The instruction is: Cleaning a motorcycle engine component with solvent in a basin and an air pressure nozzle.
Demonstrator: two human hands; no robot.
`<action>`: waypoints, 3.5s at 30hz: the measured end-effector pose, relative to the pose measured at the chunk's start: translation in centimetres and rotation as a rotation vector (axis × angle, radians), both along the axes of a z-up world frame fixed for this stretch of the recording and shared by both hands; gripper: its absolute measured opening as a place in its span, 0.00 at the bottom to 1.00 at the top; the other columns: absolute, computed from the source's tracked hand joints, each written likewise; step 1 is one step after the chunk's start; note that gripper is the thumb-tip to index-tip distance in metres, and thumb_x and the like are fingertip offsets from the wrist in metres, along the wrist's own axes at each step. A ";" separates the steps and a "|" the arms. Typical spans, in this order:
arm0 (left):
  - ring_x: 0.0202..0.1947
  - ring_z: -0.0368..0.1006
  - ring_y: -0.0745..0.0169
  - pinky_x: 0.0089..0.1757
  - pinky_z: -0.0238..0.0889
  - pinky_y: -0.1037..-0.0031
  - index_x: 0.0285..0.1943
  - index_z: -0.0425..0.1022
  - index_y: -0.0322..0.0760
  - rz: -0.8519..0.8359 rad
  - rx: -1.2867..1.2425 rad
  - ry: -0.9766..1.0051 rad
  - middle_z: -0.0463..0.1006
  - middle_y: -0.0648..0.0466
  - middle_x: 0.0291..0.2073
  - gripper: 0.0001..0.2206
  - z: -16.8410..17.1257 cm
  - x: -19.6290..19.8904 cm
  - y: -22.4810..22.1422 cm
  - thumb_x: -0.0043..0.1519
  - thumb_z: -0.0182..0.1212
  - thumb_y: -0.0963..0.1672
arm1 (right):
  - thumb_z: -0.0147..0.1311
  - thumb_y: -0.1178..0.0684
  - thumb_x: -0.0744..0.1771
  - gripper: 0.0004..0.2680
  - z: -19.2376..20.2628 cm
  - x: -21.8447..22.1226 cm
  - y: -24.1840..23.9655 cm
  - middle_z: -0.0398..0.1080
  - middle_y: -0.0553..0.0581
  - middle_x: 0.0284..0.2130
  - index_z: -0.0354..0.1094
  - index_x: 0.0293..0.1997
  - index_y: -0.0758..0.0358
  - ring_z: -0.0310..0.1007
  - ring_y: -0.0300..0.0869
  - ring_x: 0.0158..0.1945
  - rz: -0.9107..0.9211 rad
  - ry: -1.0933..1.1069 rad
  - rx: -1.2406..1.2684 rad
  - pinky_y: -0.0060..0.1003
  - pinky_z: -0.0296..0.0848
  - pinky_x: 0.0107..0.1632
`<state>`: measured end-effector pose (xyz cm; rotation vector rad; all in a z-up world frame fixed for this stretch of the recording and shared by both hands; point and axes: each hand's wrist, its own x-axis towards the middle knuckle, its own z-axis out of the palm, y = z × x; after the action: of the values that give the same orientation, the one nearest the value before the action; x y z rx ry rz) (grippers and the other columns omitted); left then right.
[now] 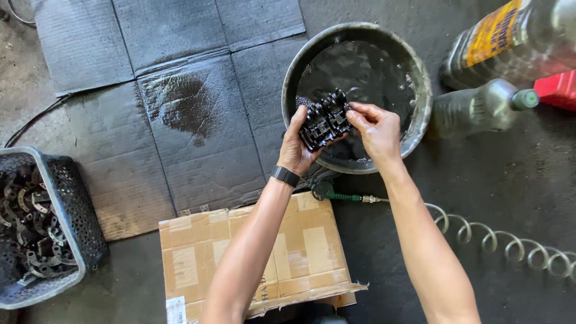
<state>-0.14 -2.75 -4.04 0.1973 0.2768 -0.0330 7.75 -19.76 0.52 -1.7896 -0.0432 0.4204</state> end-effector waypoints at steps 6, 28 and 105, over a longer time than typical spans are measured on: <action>0.55 0.76 0.43 0.53 0.72 0.42 0.63 0.69 0.32 -0.027 0.015 0.013 0.78 0.42 0.55 0.24 1.2 -0.1 -0.5 0.66 0.63 0.52 | 0.61 0.57 0.67 0.11 2.0 -0.3 -0.7 0.78 0.57 0.40 0.76 0.52 0.71 0.77 0.35 0.38 0.102 -0.223 -0.150 0.29 0.74 0.42; 0.55 0.72 0.57 0.54 0.67 0.60 0.68 0.65 0.32 -0.147 0.394 0.054 0.76 0.50 0.55 0.32 0.8 1.7 -0.9 0.64 0.61 0.57 | 0.70 0.51 0.58 0.34 -0.2 -2.3 1.0 0.71 0.64 0.52 0.54 0.70 0.70 0.73 0.44 0.53 0.133 -0.057 0.010 0.38 0.75 0.54; 0.63 0.59 0.24 0.55 0.65 0.47 0.74 0.57 0.49 -0.082 2.113 0.073 0.62 0.29 0.60 0.51 7.0 2.5 -1.3 0.37 0.76 0.55 | 0.62 0.60 0.56 0.29 -1.2 -0.8 -3.6 0.63 0.55 0.53 0.60 0.65 0.61 0.72 0.37 0.39 -0.025 -0.356 -0.151 0.32 0.74 0.39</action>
<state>2.36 -4.04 2.93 2.3084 0.2743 0.1911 6.90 -23.37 -0.69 -1.9944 -0.2432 0.0845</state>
